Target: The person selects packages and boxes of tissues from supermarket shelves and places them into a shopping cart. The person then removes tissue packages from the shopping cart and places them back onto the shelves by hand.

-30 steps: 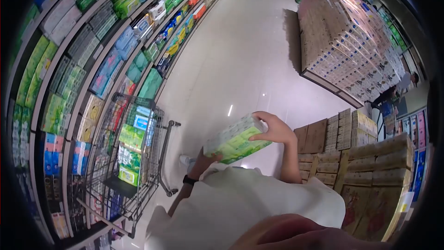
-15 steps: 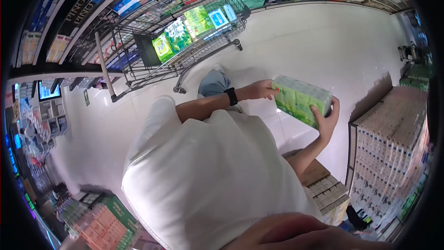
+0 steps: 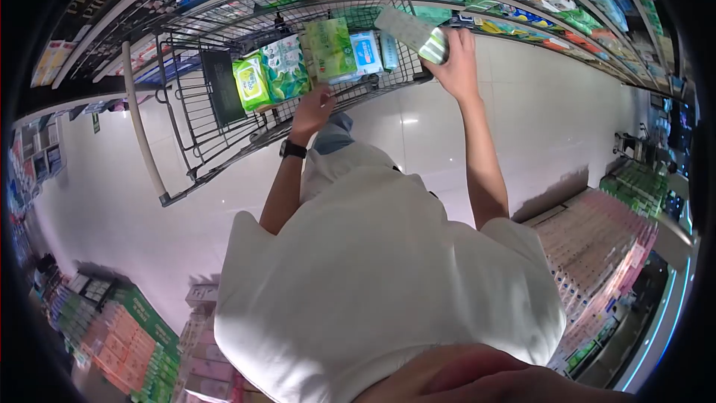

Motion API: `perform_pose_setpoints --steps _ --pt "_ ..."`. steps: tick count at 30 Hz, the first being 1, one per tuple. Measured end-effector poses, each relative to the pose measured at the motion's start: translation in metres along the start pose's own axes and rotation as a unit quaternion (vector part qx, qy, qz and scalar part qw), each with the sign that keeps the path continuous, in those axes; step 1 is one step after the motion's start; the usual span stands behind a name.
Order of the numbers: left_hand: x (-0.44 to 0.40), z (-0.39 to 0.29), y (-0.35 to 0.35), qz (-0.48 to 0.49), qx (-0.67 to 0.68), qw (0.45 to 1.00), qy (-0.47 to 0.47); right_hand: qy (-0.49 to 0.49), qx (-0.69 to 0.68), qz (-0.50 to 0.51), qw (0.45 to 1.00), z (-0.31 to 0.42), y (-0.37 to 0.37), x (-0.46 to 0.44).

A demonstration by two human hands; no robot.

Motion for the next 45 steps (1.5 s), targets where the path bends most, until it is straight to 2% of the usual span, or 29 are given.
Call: perform_pose_setpoints --steps 1,3,6,8,9,11,12,14,15,17,19,21,23,24,26,28,30,31,32,33,34,35,37,39,40,42,43,44,45 --pt "-0.001 0.019 0.008 0.000 0.003 1.000 0.012 0.007 0.029 0.029 0.999 -0.019 -0.031 -0.016" --pt "0.006 0.056 0.013 0.014 -0.169 0.985 0.039 0.029 0.079 0.077 0.993 -0.050 -0.095 -0.029" --pt "0.021 0.086 0.007 0.083 -0.157 0.974 0.140 0.052 0.157 0.154 0.974 -0.114 -0.195 -0.009" --pt "0.015 0.080 0.009 0.077 -0.141 0.975 0.155 0.123 0.218 0.233 0.940 -0.139 -0.245 0.021" --pt "0.014 0.075 0.009 0.071 -0.128 0.976 0.164 0.121 0.215 0.238 0.940 -0.149 -0.264 0.039" --pt "0.012 0.071 0.009 0.091 -0.125 0.971 0.181 -0.022 0.106 0.403 0.909 -0.164 -0.309 0.065" --pt "0.011 0.072 0.007 0.106 -0.116 0.968 0.194 -0.021 0.103 0.401 0.910 -0.155 -0.312 0.060" --pt "0.008 0.074 0.006 0.127 -0.130 0.955 0.237 -0.143 0.079 0.347 0.924 -0.149 -0.304 0.058" --pt "0.008 0.082 0.001 0.124 -0.132 0.955 0.234 -0.191 0.062 0.261 0.944 -0.151 -0.296 0.055" --pt "0.001 0.089 -0.008 0.125 -0.145 0.957 0.218 -0.271 0.026 0.192 0.943 -0.172 -0.285 0.047" --pt "-0.011 0.087 -0.014 0.121 -0.162 0.960 0.193 -0.317 -0.009 0.179 0.931 -0.212 -0.274 0.046" --pt "-0.032 0.075 -0.021 0.107 -0.171 0.963 0.182 -0.253 0.016 0.169 0.952 -0.252 -0.270 0.048" --pt "-0.052 0.045 -0.026 0.080 -0.170 0.970 0.157 -0.363 -0.108 0.338 0.862 -0.270 -0.267 0.042" --pt "-0.066 0.024 -0.026 0.086 -0.157 0.969 0.170 -0.346 -0.117 0.343 0.866 -0.281 -0.272 0.036" --pt "-0.095 -0.007 -0.029 0.067 -0.127 0.981 0.129 -0.334 -0.091 0.478 0.807 -0.300 -0.304 0.042" --pt "-0.127 -0.070 0.007 -0.018 -0.020 0.998 0.050 -0.236 -0.047 0.528 0.814 -0.285 -0.305 0.001" --pt "-0.153 -0.108 0.076 -0.114 -0.060 0.990 0.055 -0.082 -0.127 0.640 0.754 -0.211 -0.268 -0.082" --pt "-0.164 -0.121 0.117 -0.211 -0.087 0.973 0.026 -0.077 -0.322 0.517 0.789 -0.173 -0.246 -0.132" --pt "-0.176 -0.124 0.159 -0.242 -0.076 0.967 0.037 -0.074 -0.501 0.370 0.779 -0.135 -0.212 -0.178" --pt "-0.186 -0.134 0.201 -0.293 -0.054 0.954 0.034 -0.049 -0.524 0.252 0.812 -0.089 -0.157 -0.229" --pt "-0.195 -0.158 0.243 -0.347 -0.073 0.934 0.029 -0.043 -0.542 0.182 0.819 -0.071 -0.131 -0.266" --pt "-0.205 -0.179 0.276 -0.399 -0.066 0.914 0.002 0.031 -0.484 0.124 0.865 -0.058 -0.112 -0.300" --pt "-0.234 -0.190 0.329 -0.457 -0.008 0.888 -0.046 0.011 -0.540 0.032 0.841 -0.027 -0.090 -0.348" --pt "-0.268 -0.189 0.362 -0.494 -0.009 0.865 -0.084 0.129 -0.432 -0.081 0.889 -0.005 -0.086 -0.389" --pt "-0.283 -0.187 0.370 -0.478 0.018 0.875 -0.072 0.134 -0.430 -0.088 0.888 0.014 -0.076 -0.393" --pt "-0.302 -0.181 0.370 -0.457 0.120 0.880 -0.050 -0.062 -0.486 0.071 0.869 0.039 -0.084 -0.404" --pt "-0.299 -0.194 0.364 -0.432 0.181 0.882 -0.050 -0.028 -0.523 0.102 0.846 0.044 -0.096 -0.408" --pt "-0.297 -0.198 0.363 -0.427 0.182 0.884 -0.060 -0.026 -0.521 0.091 0.848 0.042 -0.106 -0.409" --pt "-0.298 -0.195 0.363 -0.419 0.185 0.886 -0.066 -0.010 -0.481 0.059 0.875 0.036 -0.115 -0.409"
Point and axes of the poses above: each hand's wrist, its own x-axis away from the middle knuckle, its own y-axis out of the back of the hand, z = x × y, the point moved 5 cm from there along -x, towards the middle knuckle, and after that the axes turned 12 degrees about -x, right-handed, at the moved point
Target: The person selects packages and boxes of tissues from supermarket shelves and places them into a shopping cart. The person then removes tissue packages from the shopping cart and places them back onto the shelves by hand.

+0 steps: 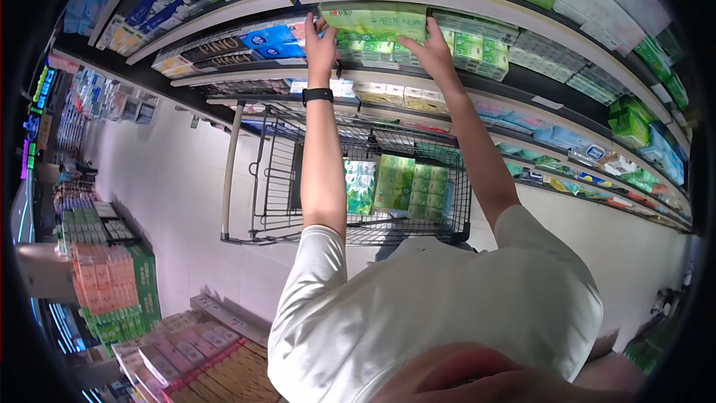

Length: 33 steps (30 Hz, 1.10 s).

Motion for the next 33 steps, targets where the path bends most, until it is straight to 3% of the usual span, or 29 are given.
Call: perform_pose_setpoints --steps 1,3,6,9,11,13,15,17,19,21,22,25,29,33 --pt "0.003 -0.002 0.001 0.012 0.004 1.000 -0.001 0.024 0.048 -0.026 0.998 0.003 -0.001 0.004" --pt "0.013 0.008 0.010 0.021 0.001 1.000 -0.012 0.056 -0.008 -0.032 0.998 0.008 0.008 0.015" --pt "0.039 0.040 0.019 0.053 0.044 0.997 -0.040 0.061 0.026 0.026 0.997 0.014 0.021 0.035" --pt "0.071 0.032 0.022 0.133 0.259 0.955 0.050 0.070 0.235 0.063 0.967 0.028 0.009 0.058" --pt "0.077 0.035 0.024 0.139 0.377 0.915 0.028 0.075 0.229 0.052 0.969 0.025 0.003 0.073" --pt "0.089 0.026 0.032 0.136 0.325 0.936 0.007 0.085 0.220 0.044 0.971 0.033 -0.002 0.099" --pt "0.116 0.016 0.043 0.139 0.323 0.936 0.008 0.164 0.223 0.037 0.960 0.058 0.002 0.128" --pt "0.152 -0.008 0.064 0.160 0.262 0.947 -0.090 0.127 0.157 0.052 0.978 0.076 0.015 0.167" --pt "0.202 -0.034 0.087 0.165 0.188 0.963 -0.099 0.126 0.161 0.056 0.977 0.111 0.020 0.219" --pt "0.243 -0.039 0.100 0.177 0.014 0.971 -0.158 0.134 0.091 0.098 0.982 0.126 0.032 0.265" --pt "0.258 -0.039 0.097 0.181 0.016 0.971 -0.154 0.078 0.017 0.094 0.992 0.126 0.039 0.288" --pt "0.306 -0.046 0.082 0.181 0.045 0.967 -0.175 -0.007 0.002 0.056 0.998 0.128 0.071 0.341" --pt "0.337 -0.060 0.056 0.219 0.207 0.951 -0.064 0.078 0.009 0.070 0.994 0.168 0.081 0.373" --pt "0.373 -0.080 0.044 0.278 0.214 0.933 -0.086 0.080 0.002 0.026 0.996 0.177 0.097 0.428"
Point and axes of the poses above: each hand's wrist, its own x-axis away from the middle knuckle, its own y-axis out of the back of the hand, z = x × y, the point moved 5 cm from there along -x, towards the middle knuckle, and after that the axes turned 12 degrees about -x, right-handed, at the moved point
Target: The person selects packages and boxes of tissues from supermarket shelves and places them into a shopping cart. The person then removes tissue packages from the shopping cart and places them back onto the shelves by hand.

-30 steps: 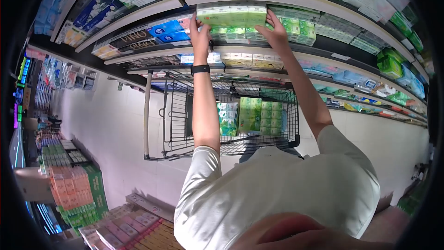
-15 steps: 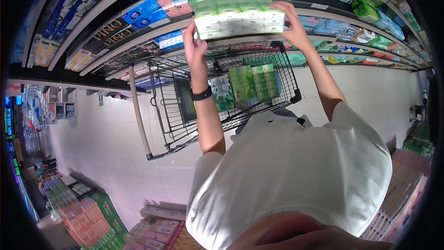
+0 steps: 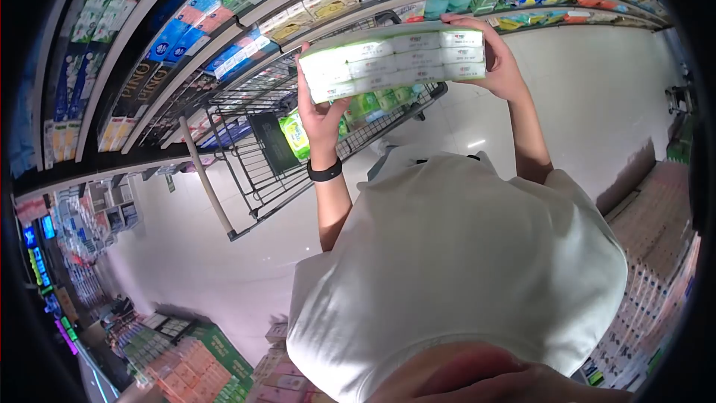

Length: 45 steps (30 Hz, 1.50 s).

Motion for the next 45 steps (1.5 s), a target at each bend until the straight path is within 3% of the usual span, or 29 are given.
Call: perform_pose_setpoints --steps 4,6,8,10,12,13,14,17,22,27,29,31,34,37,42,43,45 --pt "0.060 0.024 -0.031 0.029 0.030 0.993 0.110 -0.053 0.017 -0.059 0.997 -0.010 0.021 0.084" --pt "0.107 0.051 -0.048 0.107 -0.001 0.964 0.244 -0.111 0.000 -0.075 0.991 -0.027 0.030 0.133" --pt "0.143 0.057 -0.077 0.151 -0.097 0.959 0.220 -0.191 -0.029 -0.159 0.968 -0.075 0.056 0.191" --pt "0.188 0.068 -0.105 0.186 0.045 0.918 0.347 -0.241 -0.078 -0.234 0.939 -0.110 0.069 0.242" --pt "0.236 0.087 -0.126 0.226 0.179 0.832 0.473 -0.334 -0.115 -0.330 0.876 -0.120 0.074 0.294" --pt "0.251 0.089 -0.132 0.290 0.152 0.805 0.495 -0.358 -0.119 -0.336 0.863 -0.119 0.075 0.313" --pt "0.245 0.073 -0.132 0.279 0.152 0.811 0.492 -0.381 -0.118 -0.344 0.850 -0.116 0.077 0.334" --pt "0.237 0.038 -0.148 0.420 0.108 0.785 0.442 -0.397 -0.158 -0.398 0.812 -0.117 0.087 0.387" --pt "0.242 0.074 -0.156 0.445 0.109 0.756 0.466 -0.357 -0.148 -0.462 0.798 -0.117 0.101 0.394" --pt "0.227 0.083 -0.104 0.326 0.117 0.821 0.455 -0.277 -0.125 -0.388 0.870 -0.121 0.079 0.293" --pt "0.223 0.081 -0.065 0.236 0.110 0.852 0.454 -0.238 -0.048 -0.301 0.922 -0.140 0.068 0.238" --pt "0.235 0.100 -0.011 0.205 0.160 0.842 0.473 -0.203 -0.064 -0.208 0.955 -0.135 0.011 0.155" --pt "0.244 0.110 0.065 0.163 0.188 0.829 0.501 -0.123 0.240 -0.072 0.960 -0.121 -0.089 0.049" --pt "0.234 0.118 0.149 0.157 0.146 0.864 0.455 0.029 0.341 0.004 0.940 -0.146 -0.198 -0.022" --pt "0.235 0.159 0.288 0.047 -0.012 0.885 0.462 0.006 0.331 0.046 0.943 -0.268 -0.338 -0.074" --pt "0.251 0.177 0.313 0.054 -0.127 0.898 0.418 -0.012 0.333 0.051 0.941 -0.300 -0.361 -0.076" --pt "0.262 0.186 0.334 0.109 -0.341 0.847 0.392 -0.003 0.351 0.070 0.934 -0.341 -0.403 -0.075"
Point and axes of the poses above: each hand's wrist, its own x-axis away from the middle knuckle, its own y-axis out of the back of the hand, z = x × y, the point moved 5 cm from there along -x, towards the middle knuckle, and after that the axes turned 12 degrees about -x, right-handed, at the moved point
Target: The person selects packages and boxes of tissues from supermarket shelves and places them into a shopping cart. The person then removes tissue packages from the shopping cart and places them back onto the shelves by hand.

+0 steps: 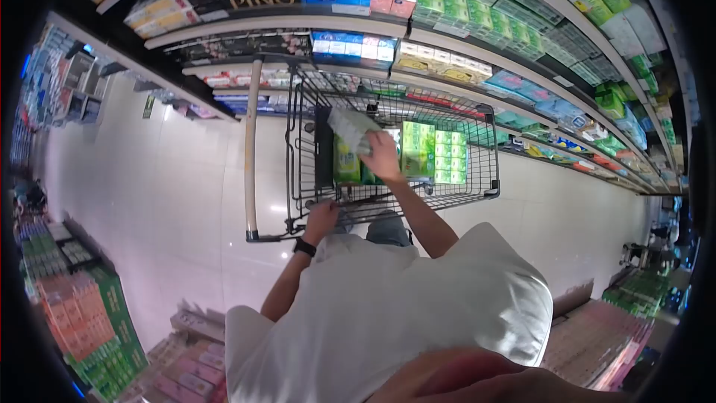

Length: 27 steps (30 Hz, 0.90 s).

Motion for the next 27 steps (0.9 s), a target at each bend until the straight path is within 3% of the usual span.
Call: perform_pose_setpoints --steps 1,3,5,7,8,9,11,12,14,15,17,19,21,23,27 --pt "0.007 -0.014 0.007 -0.012 -0.115 0.993 -0.014 0.000 0.008 0.023 1.000 -0.004 -0.026 0.004" --pt "0.013 -0.026 -0.002 0.058 -0.023 0.996 -0.063 -0.034 0.040 0.024 0.998 -0.022 -0.071 0.018" --pt "0.012 -0.031 0.002 0.122 -0.039 0.989 -0.074 -0.069 0.068 0.036 0.995 -0.020 -0.087 0.031" --pt "0.016 -0.043 0.006 0.181 -0.054 0.978 -0.086 0.034 0.128 0.078 0.988 -0.005 -0.094 0.042" --pt "0.014 -0.045 0.012 0.194 -0.023 0.980 -0.024 0.019 0.118 0.172 0.978 -0.007 -0.102 0.046" --pt "0.015 -0.044 0.016 0.206 0.007 0.978 0.039 0.019 0.121 0.169 0.978 -0.011 -0.109 0.053" --pt "0.012 -0.037 0.015 0.207 0.006 0.978 0.034 -0.064 0.032 0.351 0.934 -0.039 -0.155 0.086" --pt "0.014 -0.036 0.016 0.207 0.002 0.978 0.030 -0.066 0.030 0.348 0.935 -0.044 -0.164 0.096" --pt "0.018 -0.034 0.016 0.211 -0.005 0.977 0.022 -0.113 0.006 0.443 0.889 -0.050 -0.179 0.121" --pt "0.016 -0.031 0.013 0.200 -0.006 0.980 0.003 -0.114 0.008 0.438 0.892 -0.049 -0.173 0.123" --pt "0.017 -0.031 0.016 0.187 -0.012 0.982 -0.021 -0.157 -0.141 0.428 0.879 -0.043 -0.154 0.128" --pt "0.026 -0.038 0.023 0.159 -0.042 0.984 -0.071 -0.224 -0.201 0.346 0.889 -0.045 -0.108 0.136" --pt "0.029 -0.037 0.020 0.158 -0.053 0.982 -0.084 -0.241 -0.123 0.261 0.927 -0.071 -0.049 0.149" --pt "0.036 -0.030 0.017 0.152 -0.069 0.982 -0.093 -0.144 0.053 0.118 0.981 -0.081 0.035 0.164" --pt "0.033 0.011 -0.002 0.115 -0.072 0.988 -0.071 -0.152 0.308 -0.006 0.939 -0.108 0.158 0.228"
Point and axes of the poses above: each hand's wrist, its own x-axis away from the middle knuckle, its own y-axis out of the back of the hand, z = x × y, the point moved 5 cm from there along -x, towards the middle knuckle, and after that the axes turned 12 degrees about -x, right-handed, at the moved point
